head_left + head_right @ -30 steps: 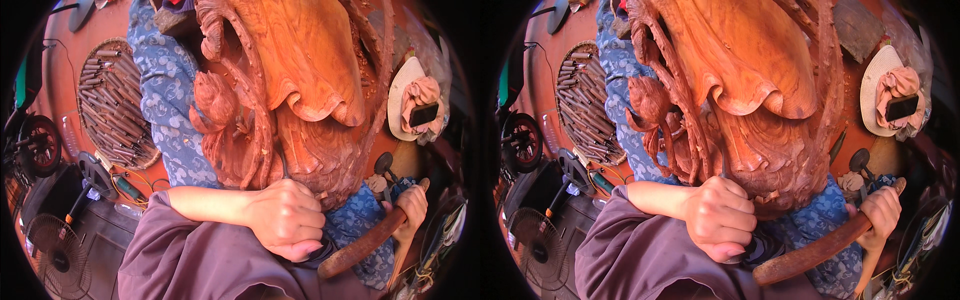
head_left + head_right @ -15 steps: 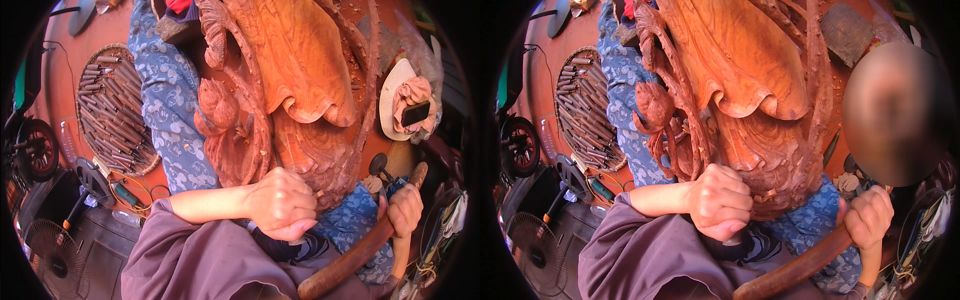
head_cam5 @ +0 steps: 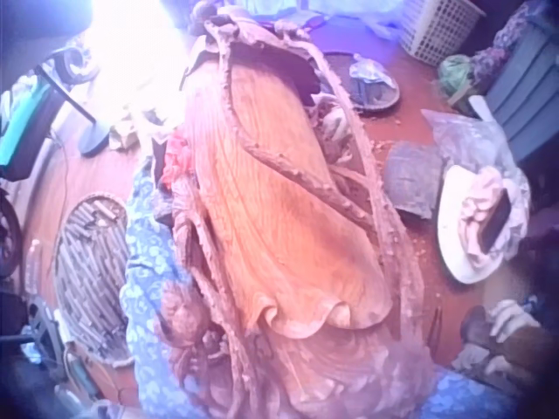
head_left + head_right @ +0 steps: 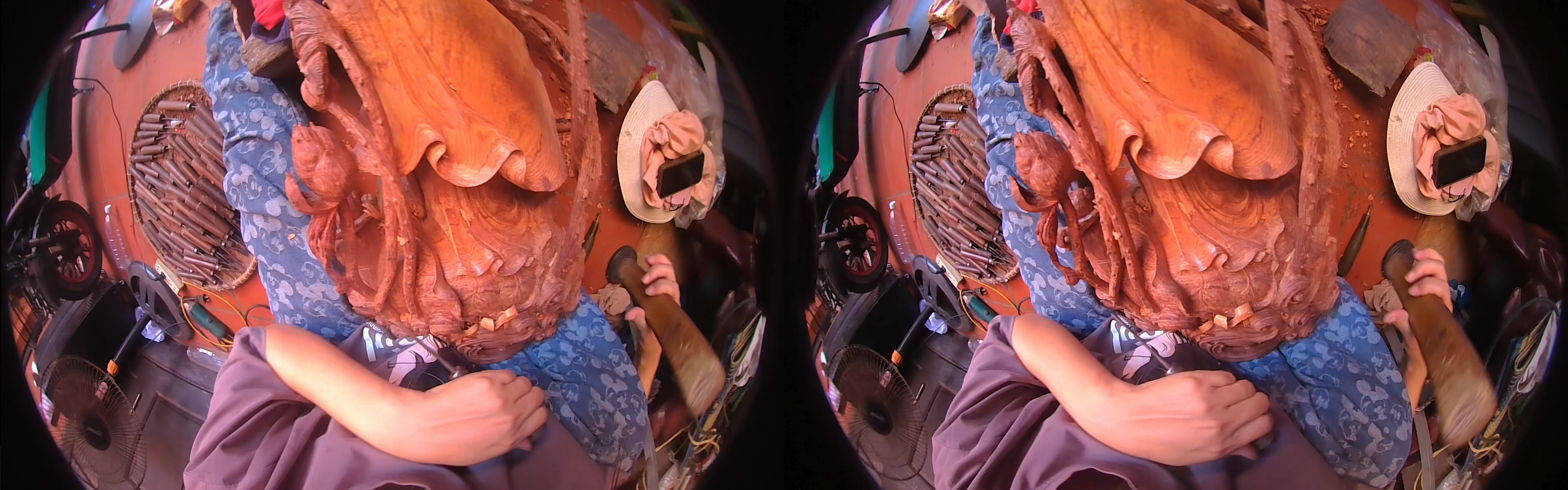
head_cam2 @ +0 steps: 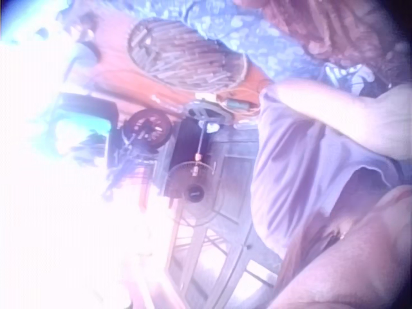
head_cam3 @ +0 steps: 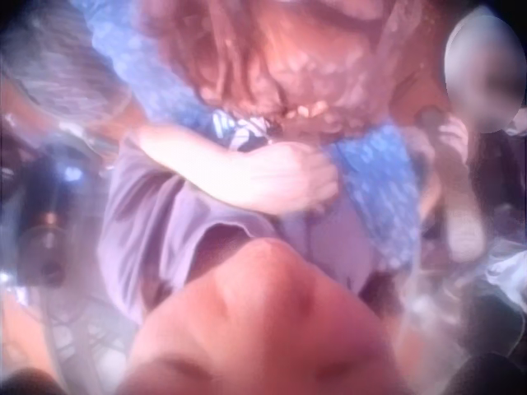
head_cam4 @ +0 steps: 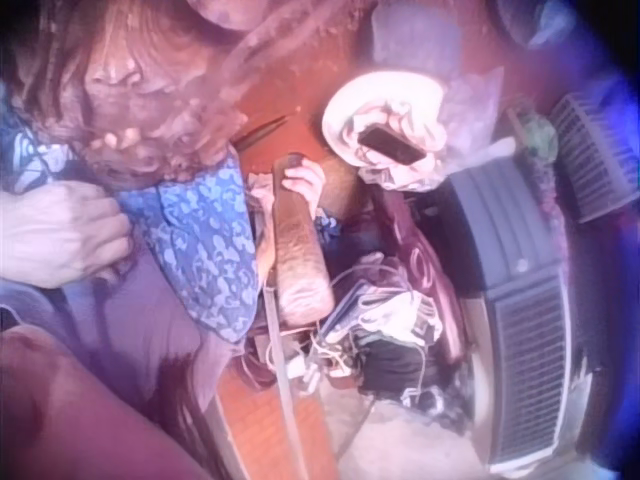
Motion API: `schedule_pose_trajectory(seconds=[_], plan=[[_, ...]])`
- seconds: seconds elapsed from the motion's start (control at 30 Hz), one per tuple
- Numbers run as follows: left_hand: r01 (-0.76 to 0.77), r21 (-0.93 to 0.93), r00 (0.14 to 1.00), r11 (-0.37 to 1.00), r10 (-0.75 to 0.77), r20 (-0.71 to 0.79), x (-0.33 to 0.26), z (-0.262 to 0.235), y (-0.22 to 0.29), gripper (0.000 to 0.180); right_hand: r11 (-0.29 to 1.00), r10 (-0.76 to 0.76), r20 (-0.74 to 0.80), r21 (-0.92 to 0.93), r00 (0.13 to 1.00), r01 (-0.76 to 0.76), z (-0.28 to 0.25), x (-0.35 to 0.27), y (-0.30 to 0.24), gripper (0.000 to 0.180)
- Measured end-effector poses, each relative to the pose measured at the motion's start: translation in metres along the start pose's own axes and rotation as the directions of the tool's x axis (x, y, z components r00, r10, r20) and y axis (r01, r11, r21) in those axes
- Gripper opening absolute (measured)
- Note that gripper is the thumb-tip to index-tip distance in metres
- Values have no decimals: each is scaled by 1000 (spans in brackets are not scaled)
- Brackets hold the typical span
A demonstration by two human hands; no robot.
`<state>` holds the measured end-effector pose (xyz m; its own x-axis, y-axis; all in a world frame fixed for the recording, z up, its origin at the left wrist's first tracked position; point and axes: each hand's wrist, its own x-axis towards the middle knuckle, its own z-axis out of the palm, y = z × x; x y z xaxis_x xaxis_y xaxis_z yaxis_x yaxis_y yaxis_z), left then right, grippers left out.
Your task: The person carves a large reddish-brown wooden sculpture using a chisel and mallet. They repeatedly strike the chisel to shape details on the sculpture's surface, occasionally switching chisels from a nearby basket.
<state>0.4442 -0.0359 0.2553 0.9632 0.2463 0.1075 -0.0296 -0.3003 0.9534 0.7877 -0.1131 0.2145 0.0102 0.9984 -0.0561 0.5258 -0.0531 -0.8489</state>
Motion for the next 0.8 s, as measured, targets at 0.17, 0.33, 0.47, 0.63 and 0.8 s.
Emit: schedule_pose_trajectory(seconds=[0.17,0.33,0.47,0.63,0.8], plan=[[165,-202,975,965,-129,181,-22,-7,-4,25,867,315,-178,454,932,-206,42,-61,60,53],[387,-308,913,869,-315,260,-56,-41,-2,32,792,266,-186,601,946,-104,72,-82,93,40],[667,-8,678,745,-612,-406,-127,-53,1,28,787,31,-153,613,988,71,87,-88,146,31],[860,-383,-113,338,-606,-787,-271,-92,-38,31,810,-14,-117,580,993,80,71,-91,186,39],[906,-424,-380,-13,-467,-799,-425,-66,-149,61,852,7,-143,519,990,69,58,-95,208,40]])
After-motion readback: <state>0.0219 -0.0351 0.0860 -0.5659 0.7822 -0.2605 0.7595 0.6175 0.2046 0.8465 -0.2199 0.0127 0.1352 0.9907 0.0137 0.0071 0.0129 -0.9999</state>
